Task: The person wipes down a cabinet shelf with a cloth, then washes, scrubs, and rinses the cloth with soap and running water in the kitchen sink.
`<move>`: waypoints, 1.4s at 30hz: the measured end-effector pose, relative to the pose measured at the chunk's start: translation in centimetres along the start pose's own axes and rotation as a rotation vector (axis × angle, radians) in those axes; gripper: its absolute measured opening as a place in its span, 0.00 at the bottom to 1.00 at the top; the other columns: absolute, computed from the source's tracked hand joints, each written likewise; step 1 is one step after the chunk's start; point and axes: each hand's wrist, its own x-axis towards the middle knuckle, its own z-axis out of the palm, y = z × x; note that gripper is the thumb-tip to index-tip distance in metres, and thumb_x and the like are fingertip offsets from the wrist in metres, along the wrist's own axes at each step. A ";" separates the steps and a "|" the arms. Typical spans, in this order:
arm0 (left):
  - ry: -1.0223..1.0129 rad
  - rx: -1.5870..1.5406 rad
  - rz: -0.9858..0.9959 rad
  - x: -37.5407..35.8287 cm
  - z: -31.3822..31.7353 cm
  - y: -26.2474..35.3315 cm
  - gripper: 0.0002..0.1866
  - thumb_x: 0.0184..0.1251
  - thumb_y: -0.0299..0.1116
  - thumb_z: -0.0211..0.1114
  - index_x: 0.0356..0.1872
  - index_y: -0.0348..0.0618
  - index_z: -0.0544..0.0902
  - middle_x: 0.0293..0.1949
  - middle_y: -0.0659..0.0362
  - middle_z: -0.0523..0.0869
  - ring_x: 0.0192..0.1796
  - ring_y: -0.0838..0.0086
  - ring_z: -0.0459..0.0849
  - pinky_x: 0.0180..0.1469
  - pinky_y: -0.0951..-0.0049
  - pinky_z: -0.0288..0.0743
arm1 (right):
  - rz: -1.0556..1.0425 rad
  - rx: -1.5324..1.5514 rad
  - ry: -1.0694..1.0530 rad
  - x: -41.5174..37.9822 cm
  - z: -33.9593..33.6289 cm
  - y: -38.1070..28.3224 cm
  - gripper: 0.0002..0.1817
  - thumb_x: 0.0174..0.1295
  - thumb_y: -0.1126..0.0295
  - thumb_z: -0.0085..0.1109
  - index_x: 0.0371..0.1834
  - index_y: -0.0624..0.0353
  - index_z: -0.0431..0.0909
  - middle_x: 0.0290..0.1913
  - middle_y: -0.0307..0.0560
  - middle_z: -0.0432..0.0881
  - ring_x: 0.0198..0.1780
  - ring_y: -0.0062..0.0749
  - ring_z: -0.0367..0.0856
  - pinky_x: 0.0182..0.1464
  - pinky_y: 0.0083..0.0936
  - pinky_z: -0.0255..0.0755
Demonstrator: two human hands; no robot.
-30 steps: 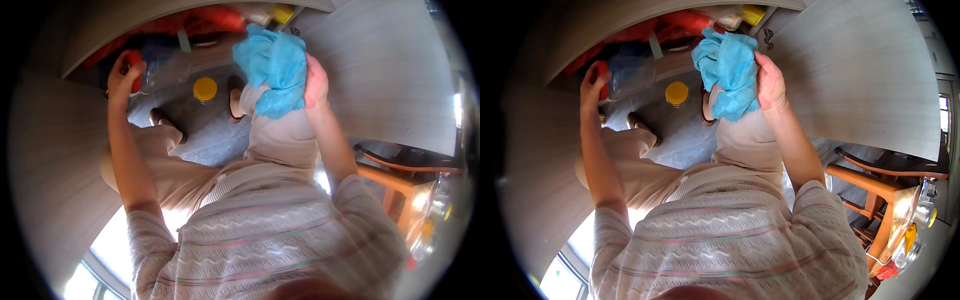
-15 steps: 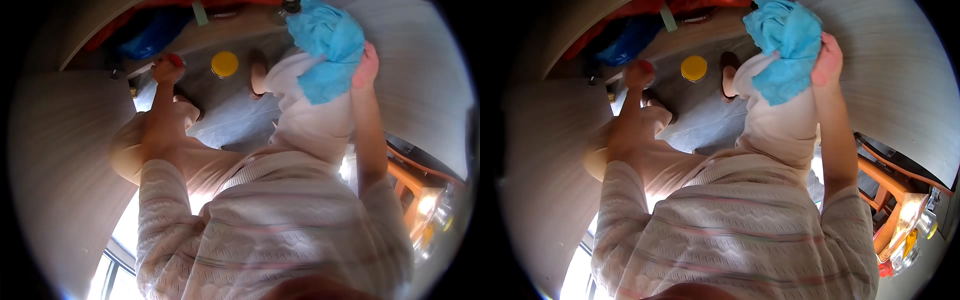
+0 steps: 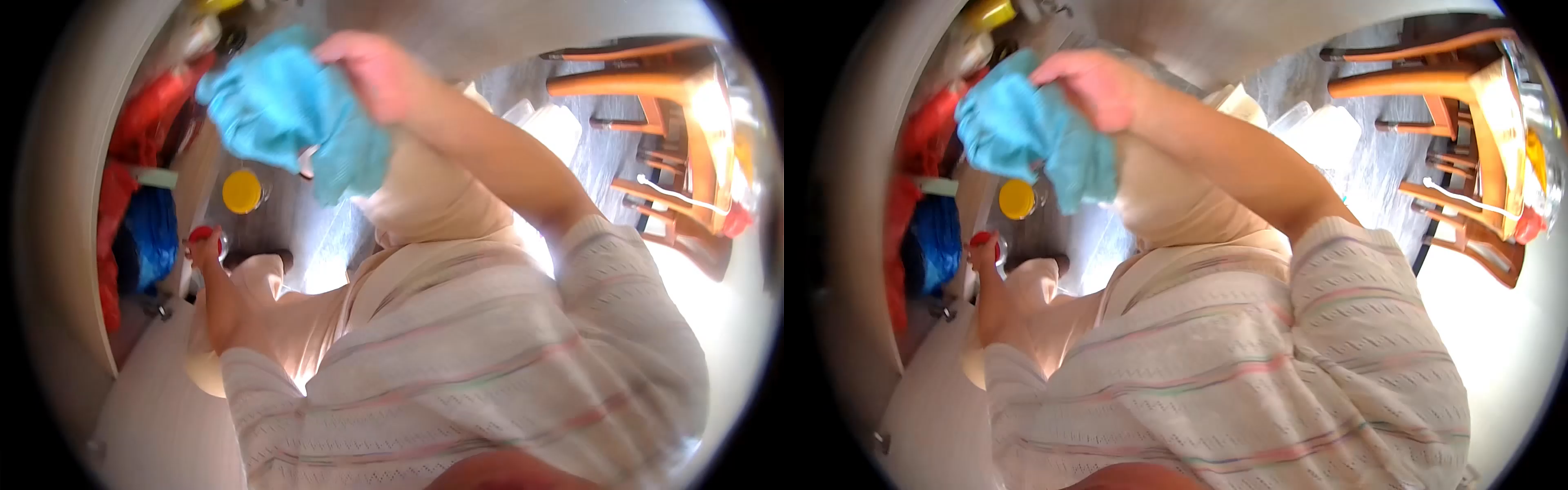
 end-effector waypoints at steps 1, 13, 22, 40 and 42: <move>-0.036 0.020 -0.051 -1.9 -2.4 1.2 0.58 0.28 0.58 0.71 0.65 0.48 0.52 0.61 0.42 0.60 0.59 0.51 0.66 0.58 0.57 0.64 | 0.037 0.023 -0.040 0.4 0.0 0.0 0.18 0.53 0.65 0.50 0.45 0.64 0.73 0.44 0.52 0.79 0.45 0.46 0.77 0.53 0.48 0.66; -0.355 -0.898 0.785 -13.8 -19.2 13.1 0.15 0.57 0.32 0.59 0.43 0.33 0.77 0.38 0.63 0.80 0.38 0.81 0.76 0.41 0.81 0.68 | -0.150 -0.001 -0.141 0.8 0.8 2.7 0.12 0.55 0.69 0.50 0.42 0.60 0.72 0.39 0.47 0.79 0.42 0.38 0.76 0.48 0.38 0.69; -0.447 -1.226 0.898 -25.6 -22.5 13.6 0.30 0.55 0.41 0.64 0.57 0.41 0.64 0.44 0.57 0.76 0.36 0.74 0.80 0.26 0.78 0.77 | -0.146 -0.230 -0.139 3.3 2.0 5.7 0.15 0.56 0.61 0.57 0.42 0.58 0.74 0.40 0.42 0.79 0.43 0.29 0.75 0.50 0.29 0.67; -0.825 -1.714 0.600 -19.4 -17.5 13.0 0.13 0.55 0.21 0.58 0.44 0.35 0.78 0.29 0.62 0.80 0.31 0.82 0.77 0.33 0.83 0.71 | 0.104 -1.468 0.874 -13.3 -7.3 1.4 0.19 0.59 0.56 0.52 0.43 0.60 0.76 0.38 0.40 0.80 0.39 0.24 0.77 0.40 0.19 0.68; -0.845 -1.735 0.554 -19.7 -17.7 13.2 0.13 0.56 0.21 0.58 0.45 0.35 0.77 0.32 0.61 0.80 0.33 0.81 0.77 0.37 0.82 0.70 | 0.133 -1.426 0.711 -16.5 -11.0 5.3 0.21 0.59 0.53 0.50 0.43 0.61 0.75 0.37 0.36 0.80 0.38 0.23 0.76 0.38 0.18 0.66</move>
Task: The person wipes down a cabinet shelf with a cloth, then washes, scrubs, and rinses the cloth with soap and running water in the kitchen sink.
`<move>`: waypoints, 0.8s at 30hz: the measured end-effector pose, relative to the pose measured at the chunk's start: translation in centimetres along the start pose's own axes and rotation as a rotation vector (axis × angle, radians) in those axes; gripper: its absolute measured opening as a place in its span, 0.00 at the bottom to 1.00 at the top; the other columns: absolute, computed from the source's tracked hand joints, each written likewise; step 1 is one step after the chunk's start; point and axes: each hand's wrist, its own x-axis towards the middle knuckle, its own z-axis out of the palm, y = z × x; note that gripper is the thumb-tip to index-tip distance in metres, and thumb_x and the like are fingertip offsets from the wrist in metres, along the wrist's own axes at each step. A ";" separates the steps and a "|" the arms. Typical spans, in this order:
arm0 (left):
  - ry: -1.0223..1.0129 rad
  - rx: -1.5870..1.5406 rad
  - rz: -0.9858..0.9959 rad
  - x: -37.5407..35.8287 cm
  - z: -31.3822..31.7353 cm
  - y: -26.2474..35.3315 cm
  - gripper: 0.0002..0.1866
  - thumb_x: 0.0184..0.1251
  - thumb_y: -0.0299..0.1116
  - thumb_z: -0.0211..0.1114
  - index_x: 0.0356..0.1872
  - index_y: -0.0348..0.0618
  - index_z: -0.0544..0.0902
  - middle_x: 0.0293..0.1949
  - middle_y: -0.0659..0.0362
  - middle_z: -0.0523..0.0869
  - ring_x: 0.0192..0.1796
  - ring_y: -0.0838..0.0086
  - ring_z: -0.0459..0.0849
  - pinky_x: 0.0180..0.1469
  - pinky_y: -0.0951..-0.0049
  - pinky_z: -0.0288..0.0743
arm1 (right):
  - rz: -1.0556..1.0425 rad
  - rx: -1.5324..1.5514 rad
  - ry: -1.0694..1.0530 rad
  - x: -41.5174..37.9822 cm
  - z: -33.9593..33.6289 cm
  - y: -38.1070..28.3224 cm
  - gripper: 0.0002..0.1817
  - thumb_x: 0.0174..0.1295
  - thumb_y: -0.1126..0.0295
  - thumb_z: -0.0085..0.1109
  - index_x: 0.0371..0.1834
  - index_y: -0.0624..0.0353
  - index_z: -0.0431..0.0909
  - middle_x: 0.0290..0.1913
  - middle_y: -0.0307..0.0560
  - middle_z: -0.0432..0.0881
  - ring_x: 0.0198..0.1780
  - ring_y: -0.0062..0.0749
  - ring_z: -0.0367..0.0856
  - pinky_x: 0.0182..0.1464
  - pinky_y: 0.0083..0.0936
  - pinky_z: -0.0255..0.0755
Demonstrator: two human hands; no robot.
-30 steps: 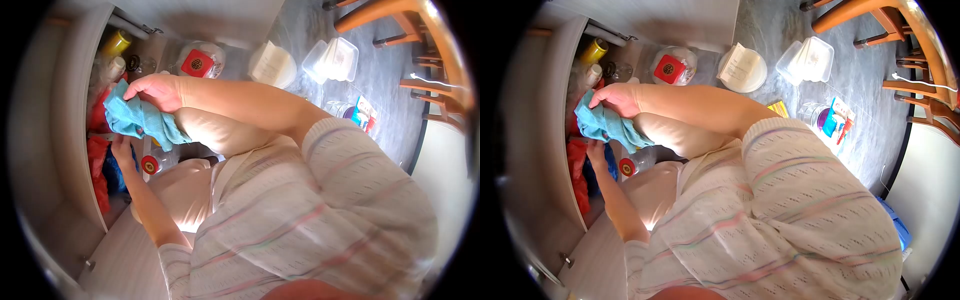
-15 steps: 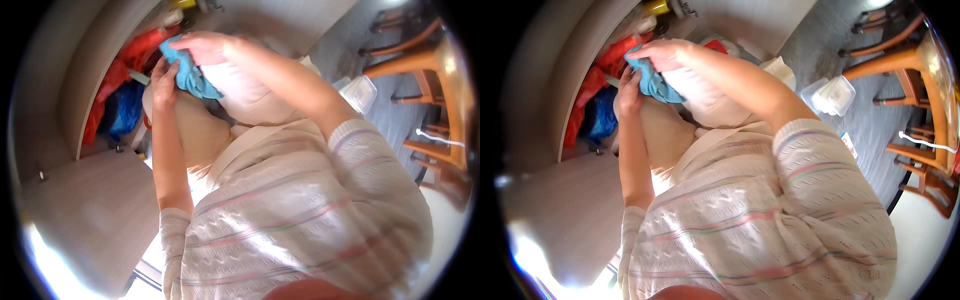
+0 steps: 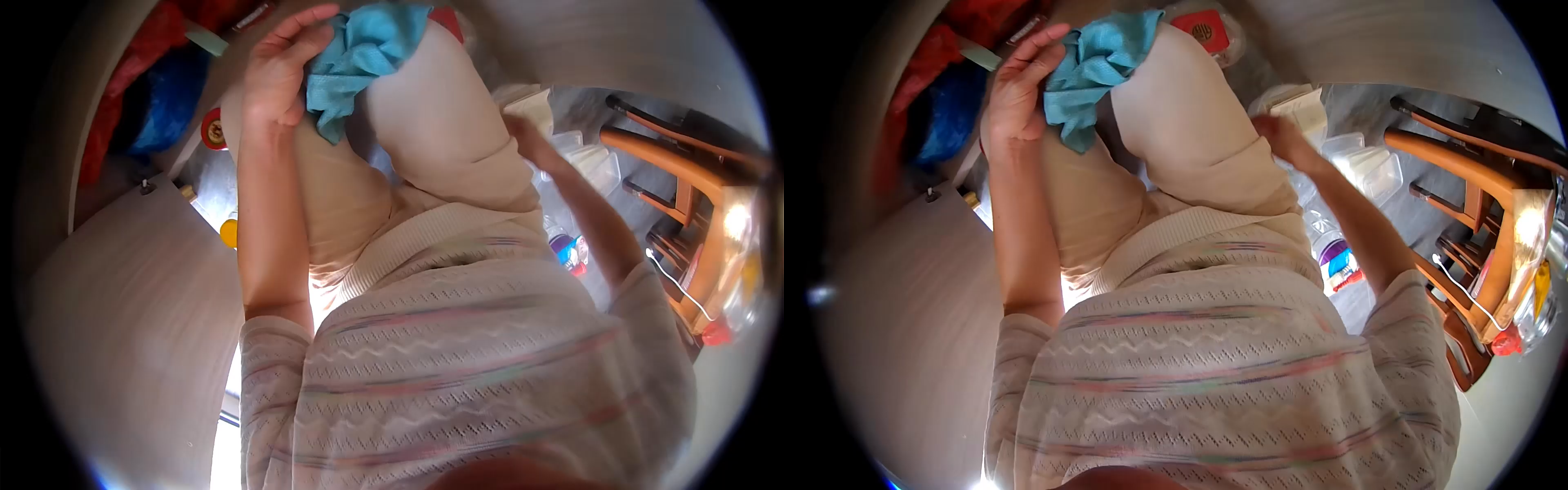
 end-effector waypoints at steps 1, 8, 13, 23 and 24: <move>0.001 -0.010 -0.007 0.3 -0.4 -0.3 0.13 0.57 0.21 0.58 0.45 0.35 0.77 0.35 0.60 0.80 0.35 0.80 0.77 0.39 0.81 0.70 | -0.081 0.074 -0.099 -1.0 1.4 2.3 0.22 0.60 0.52 0.48 0.43 0.61 0.75 0.37 0.34 0.79 0.38 0.23 0.76 0.37 0.18 0.66; 0.220 -0.036 -0.094 1.2 -0.1 -0.7 0.12 0.55 0.21 0.60 0.42 0.35 0.79 0.33 0.62 0.79 0.37 0.82 0.75 0.42 0.84 0.66 | 0.524 0.115 -0.165 -3.0 5.6 5.3 0.23 0.61 0.51 0.46 0.45 0.61 0.74 0.39 0.35 0.79 0.40 0.23 0.75 0.40 0.19 0.66; 0.283 -0.146 -0.189 3.3 -1.3 -0.6 0.13 0.55 0.20 0.57 0.44 0.33 0.77 0.39 0.57 0.79 0.43 0.77 0.76 0.50 0.81 0.66 | 0.805 0.355 -0.148 -2.9 5.1 5.0 0.24 0.62 0.50 0.45 0.47 0.61 0.74 0.40 0.36 0.79 0.42 0.23 0.75 0.43 0.20 0.67; 0.247 -0.157 -0.464 2.8 -0.4 0.2 0.14 0.58 0.21 0.53 0.46 0.33 0.73 0.41 0.53 0.79 0.46 0.72 0.76 0.53 0.76 0.66 | 0.863 0.579 -0.405 0.4 4.3 4.1 0.38 0.54 0.56 0.57 0.66 0.55 0.52 0.60 0.46 0.65 0.61 0.30 0.60 0.62 0.28 0.55; 0.248 -0.139 -0.479 2.4 -0.2 0.4 0.14 0.58 0.21 0.53 0.46 0.33 0.73 0.41 0.53 0.79 0.46 0.72 0.76 0.53 0.75 0.66 | 0.854 0.507 -0.414 0.4 4.8 4.5 0.41 0.49 0.53 0.61 0.65 0.54 0.54 0.59 0.46 0.65 0.61 0.31 0.61 0.62 0.26 0.56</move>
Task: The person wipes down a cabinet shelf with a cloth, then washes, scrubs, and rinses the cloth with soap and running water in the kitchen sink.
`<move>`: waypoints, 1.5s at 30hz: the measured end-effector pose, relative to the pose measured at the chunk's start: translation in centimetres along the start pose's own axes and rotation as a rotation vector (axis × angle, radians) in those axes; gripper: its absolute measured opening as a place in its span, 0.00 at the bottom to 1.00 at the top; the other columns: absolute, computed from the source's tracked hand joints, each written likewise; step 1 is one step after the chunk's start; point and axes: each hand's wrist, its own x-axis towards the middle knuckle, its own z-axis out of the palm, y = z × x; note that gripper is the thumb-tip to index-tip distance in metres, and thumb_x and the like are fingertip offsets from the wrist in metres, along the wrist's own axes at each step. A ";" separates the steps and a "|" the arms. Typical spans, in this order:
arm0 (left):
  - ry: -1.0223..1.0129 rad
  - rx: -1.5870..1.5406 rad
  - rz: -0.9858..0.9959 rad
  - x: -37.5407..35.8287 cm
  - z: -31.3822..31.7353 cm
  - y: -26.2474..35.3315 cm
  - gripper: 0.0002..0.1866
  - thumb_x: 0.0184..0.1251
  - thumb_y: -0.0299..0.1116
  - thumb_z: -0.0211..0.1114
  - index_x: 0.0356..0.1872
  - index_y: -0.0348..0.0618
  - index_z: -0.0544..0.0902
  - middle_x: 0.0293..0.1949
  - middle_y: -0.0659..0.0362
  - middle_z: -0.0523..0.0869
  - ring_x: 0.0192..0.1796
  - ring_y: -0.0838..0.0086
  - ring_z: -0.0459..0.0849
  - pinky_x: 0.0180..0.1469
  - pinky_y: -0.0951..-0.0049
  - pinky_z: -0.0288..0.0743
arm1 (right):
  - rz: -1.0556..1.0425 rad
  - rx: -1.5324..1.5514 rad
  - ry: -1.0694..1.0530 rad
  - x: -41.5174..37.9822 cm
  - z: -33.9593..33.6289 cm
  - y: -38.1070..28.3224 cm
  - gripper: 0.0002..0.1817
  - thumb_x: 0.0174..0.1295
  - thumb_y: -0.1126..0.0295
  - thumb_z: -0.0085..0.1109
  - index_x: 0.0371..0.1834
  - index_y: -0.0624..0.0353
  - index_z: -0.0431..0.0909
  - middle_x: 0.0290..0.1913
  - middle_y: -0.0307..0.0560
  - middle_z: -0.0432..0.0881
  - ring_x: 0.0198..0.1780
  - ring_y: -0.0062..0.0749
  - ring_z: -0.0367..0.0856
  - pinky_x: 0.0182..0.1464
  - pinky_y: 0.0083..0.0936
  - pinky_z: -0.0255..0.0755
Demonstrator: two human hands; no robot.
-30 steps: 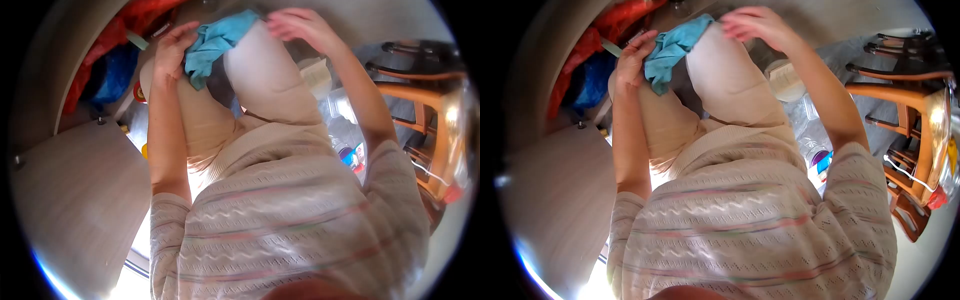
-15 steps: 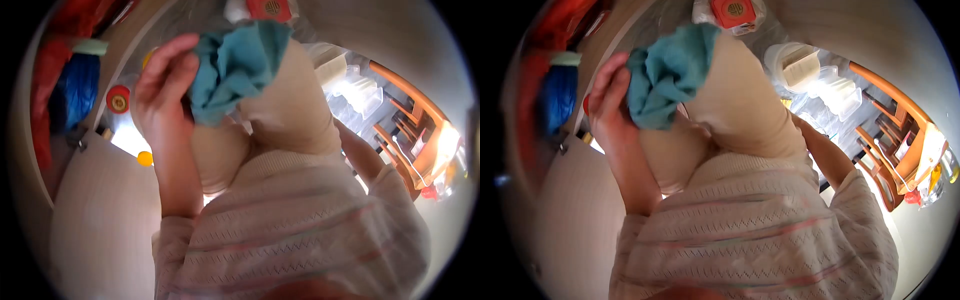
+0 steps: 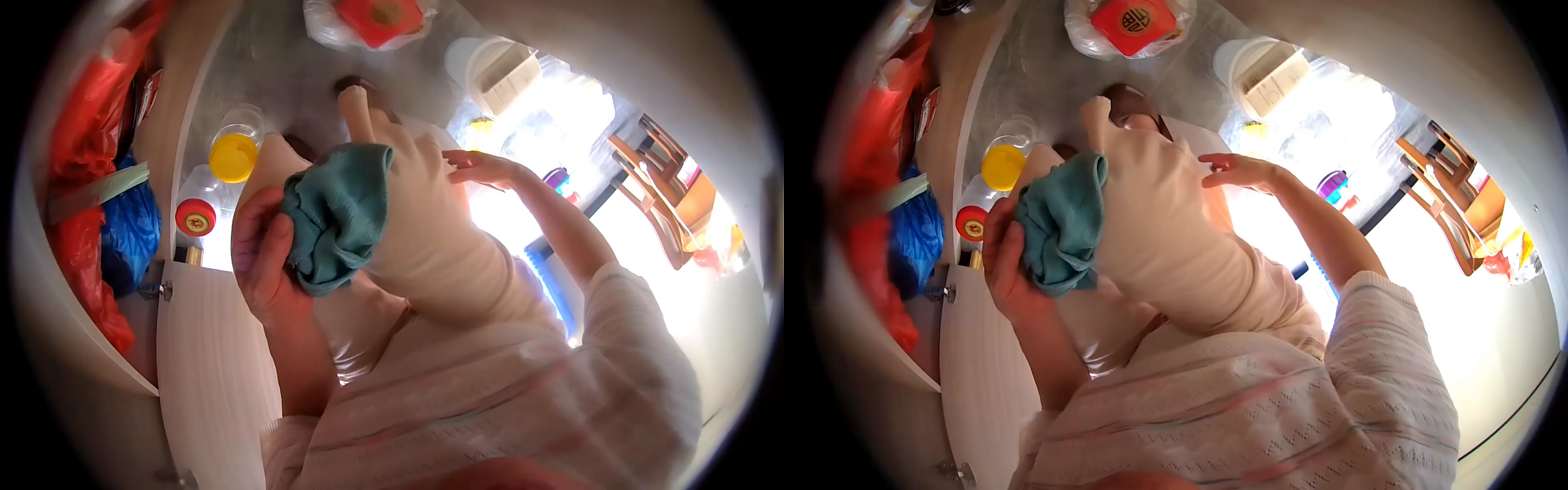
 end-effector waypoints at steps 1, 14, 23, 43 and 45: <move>0.006 0.019 -0.010 -0.4 0.2 -0.1 0.14 0.58 0.21 0.53 0.46 0.33 0.73 0.41 0.53 0.79 0.46 0.72 0.76 0.53 0.75 0.66 | 0.000 -0.069 0.021 0.5 0.6 0.3 0.43 0.45 0.50 0.64 0.64 0.52 0.56 0.58 0.45 0.66 0.60 0.31 0.62 0.62 0.25 0.56; 0.051 -0.076 -0.418 -4.1 4.4 -3.9 0.13 0.59 0.22 0.52 0.45 0.35 0.73 0.39 0.55 0.78 0.43 0.73 0.76 0.49 0.78 0.67 | -0.066 -0.155 -0.002 2.8 4.2 18.0 0.51 0.38 0.55 0.72 0.66 0.53 0.52 0.61 0.49 0.64 0.64 0.36 0.59 0.62 0.29 0.57; 0.054 0.047 -0.545 -3.8 5.9 -5.8 0.14 0.58 0.26 0.55 0.46 0.34 0.74 0.40 0.56 0.79 0.43 0.73 0.77 0.48 0.77 0.70 | 0.080 -0.131 0.452 -11.5 4.8 17.0 0.35 0.47 0.51 0.61 0.57 0.58 0.66 0.50 0.57 0.75 0.50 0.42 0.75 0.53 0.30 0.66; -0.489 1.438 -0.448 -10.9 7.1 2.5 0.15 0.48 0.32 0.64 0.40 0.41 0.82 0.30 0.56 0.84 0.34 0.75 0.80 0.39 0.75 0.72 | 0.051 0.447 0.519 -35.1 18.1 16.4 0.22 0.55 0.58 0.56 0.53 0.49 0.71 0.47 0.39 0.77 0.40 0.27 0.79 0.33 0.28 0.72; -0.557 1.569 -0.280 -12.0 11.1 5.1 0.15 0.48 0.33 0.64 0.39 0.42 0.82 0.31 0.54 0.84 0.34 0.72 0.81 0.39 0.73 0.73 | 0.016 0.473 0.568 -36.6 16.3 16.0 0.21 0.55 0.59 0.56 0.53 0.49 0.71 0.47 0.39 0.77 0.40 0.27 0.79 0.33 0.29 0.72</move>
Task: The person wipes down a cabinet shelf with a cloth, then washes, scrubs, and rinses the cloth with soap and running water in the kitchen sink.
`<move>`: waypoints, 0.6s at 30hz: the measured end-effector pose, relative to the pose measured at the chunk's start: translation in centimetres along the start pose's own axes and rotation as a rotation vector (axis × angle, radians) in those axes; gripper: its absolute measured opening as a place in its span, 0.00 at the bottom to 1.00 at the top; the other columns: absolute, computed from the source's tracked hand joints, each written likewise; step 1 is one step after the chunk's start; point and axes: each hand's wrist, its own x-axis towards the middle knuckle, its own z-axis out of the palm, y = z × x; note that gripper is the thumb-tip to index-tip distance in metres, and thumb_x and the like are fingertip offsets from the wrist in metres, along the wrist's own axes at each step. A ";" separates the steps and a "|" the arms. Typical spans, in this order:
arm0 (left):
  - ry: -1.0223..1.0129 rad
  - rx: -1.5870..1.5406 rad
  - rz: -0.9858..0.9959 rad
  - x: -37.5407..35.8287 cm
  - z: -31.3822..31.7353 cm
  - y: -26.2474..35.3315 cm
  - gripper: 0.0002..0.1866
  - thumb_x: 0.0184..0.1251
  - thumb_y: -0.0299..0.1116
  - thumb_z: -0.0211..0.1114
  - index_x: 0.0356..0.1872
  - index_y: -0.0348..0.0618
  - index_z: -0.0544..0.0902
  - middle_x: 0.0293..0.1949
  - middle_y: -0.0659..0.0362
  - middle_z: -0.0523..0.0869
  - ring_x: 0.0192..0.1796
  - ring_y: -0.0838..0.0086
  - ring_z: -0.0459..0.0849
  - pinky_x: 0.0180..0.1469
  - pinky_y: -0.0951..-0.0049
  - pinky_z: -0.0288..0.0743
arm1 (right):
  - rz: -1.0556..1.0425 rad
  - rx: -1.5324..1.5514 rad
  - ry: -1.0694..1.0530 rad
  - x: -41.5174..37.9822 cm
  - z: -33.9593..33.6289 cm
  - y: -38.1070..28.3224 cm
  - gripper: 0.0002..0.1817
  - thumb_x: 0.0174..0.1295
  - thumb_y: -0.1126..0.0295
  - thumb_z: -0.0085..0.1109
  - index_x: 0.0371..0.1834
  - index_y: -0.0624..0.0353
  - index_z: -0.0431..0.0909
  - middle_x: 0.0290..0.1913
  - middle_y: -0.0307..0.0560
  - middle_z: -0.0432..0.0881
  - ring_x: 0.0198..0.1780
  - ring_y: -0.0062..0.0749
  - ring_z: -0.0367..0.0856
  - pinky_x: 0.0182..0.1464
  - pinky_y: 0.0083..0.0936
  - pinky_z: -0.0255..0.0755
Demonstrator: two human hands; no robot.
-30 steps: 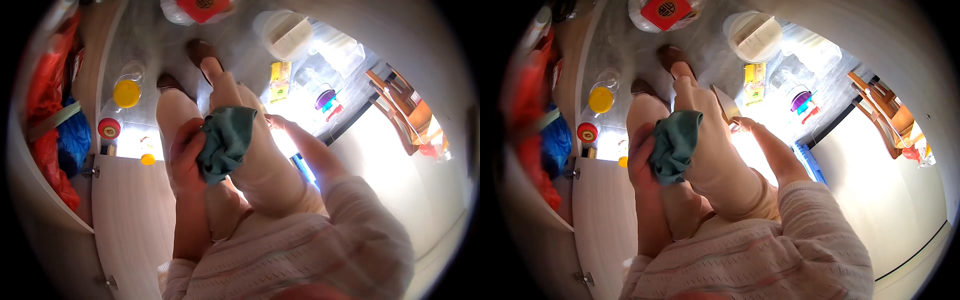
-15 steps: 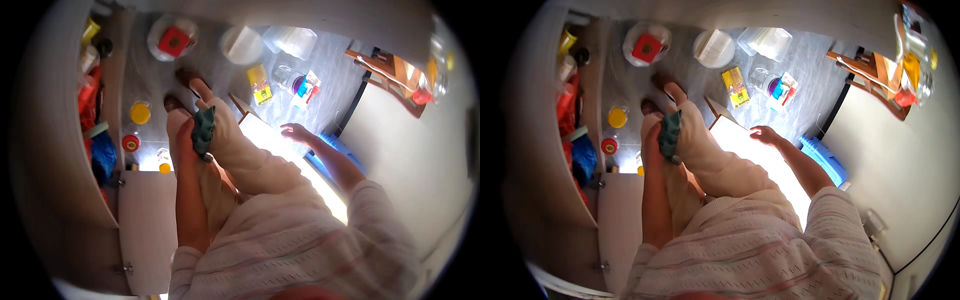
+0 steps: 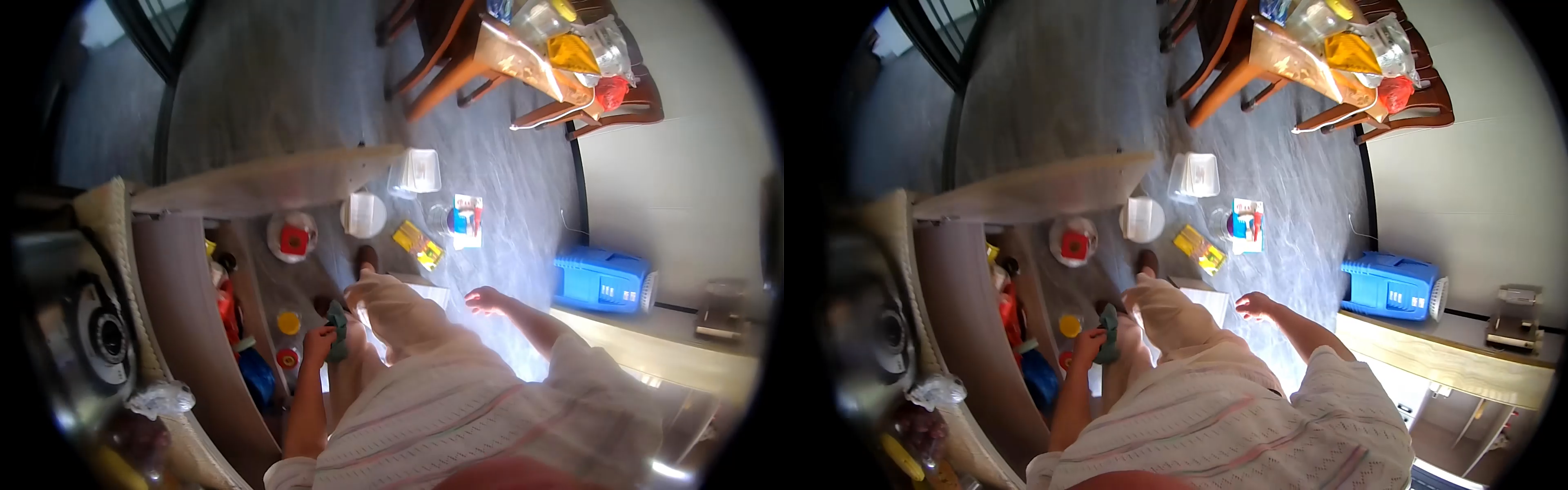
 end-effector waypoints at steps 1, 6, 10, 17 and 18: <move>0.034 0.079 0.042 -0.3 -0.7 1.5 0.15 0.48 0.34 0.63 0.39 0.42 0.82 0.31 0.53 0.84 0.34 0.71 0.82 0.39 0.73 0.73 | -0.013 0.016 0.012 -0.1 -0.9 -0.4 0.21 0.56 0.59 0.56 0.53 0.49 0.71 0.47 0.39 0.77 0.40 0.27 0.79 0.33 0.29 0.72; 0.136 0.291 0.196 -0.8 -2.6 7.5 0.11 0.51 0.36 0.60 0.34 0.46 0.83 0.31 0.50 0.83 0.37 0.61 0.82 0.41 0.67 0.73 | -0.099 0.221 0.045 3.3 -6.4 -1.7 0.16 0.54 0.65 0.58 0.46 0.54 0.73 0.36 0.36 0.80 0.26 0.22 0.79 0.12 0.20 0.63; 0.262 0.622 0.239 -1.7 -3.2 13.7 0.09 0.52 0.35 0.58 0.33 0.48 0.83 0.38 0.51 0.81 0.42 0.56 0.78 0.42 0.64 0.72 | -0.171 0.208 0.029 1.8 -10.5 -4.3 0.20 0.54 0.63 0.56 0.51 0.52 0.72 0.42 0.37 0.78 0.35 0.24 0.79 0.22 0.21 0.66; 0.298 0.408 0.563 -2.4 -3.5 21.8 0.07 0.55 0.28 0.57 0.33 0.45 0.81 0.36 0.52 0.79 0.42 0.59 0.77 0.43 0.66 0.70 | -0.135 0.231 0.082 0.7 -13.2 -4.5 0.21 0.53 0.61 0.55 0.50 0.55 0.72 0.41 0.38 0.78 0.37 0.26 0.79 0.30 0.26 0.68; 0.317 0.397 0.600 -2.6 -3.3 23.1 0.07 0.55 0.28 0.57 0.34 0.44 0.81 0.35 0.53 0.80 0.40 0.59 0.77 0.42 0.67 0.70 | -0.123 0.231 0.096 0.4 -12.9 -4.3 0.21 0.53 0.61 0.55 0.50 0.55 0.72 0.41 0.39 0.78 0.37 0.26 0.80 0.30 0.25 0.68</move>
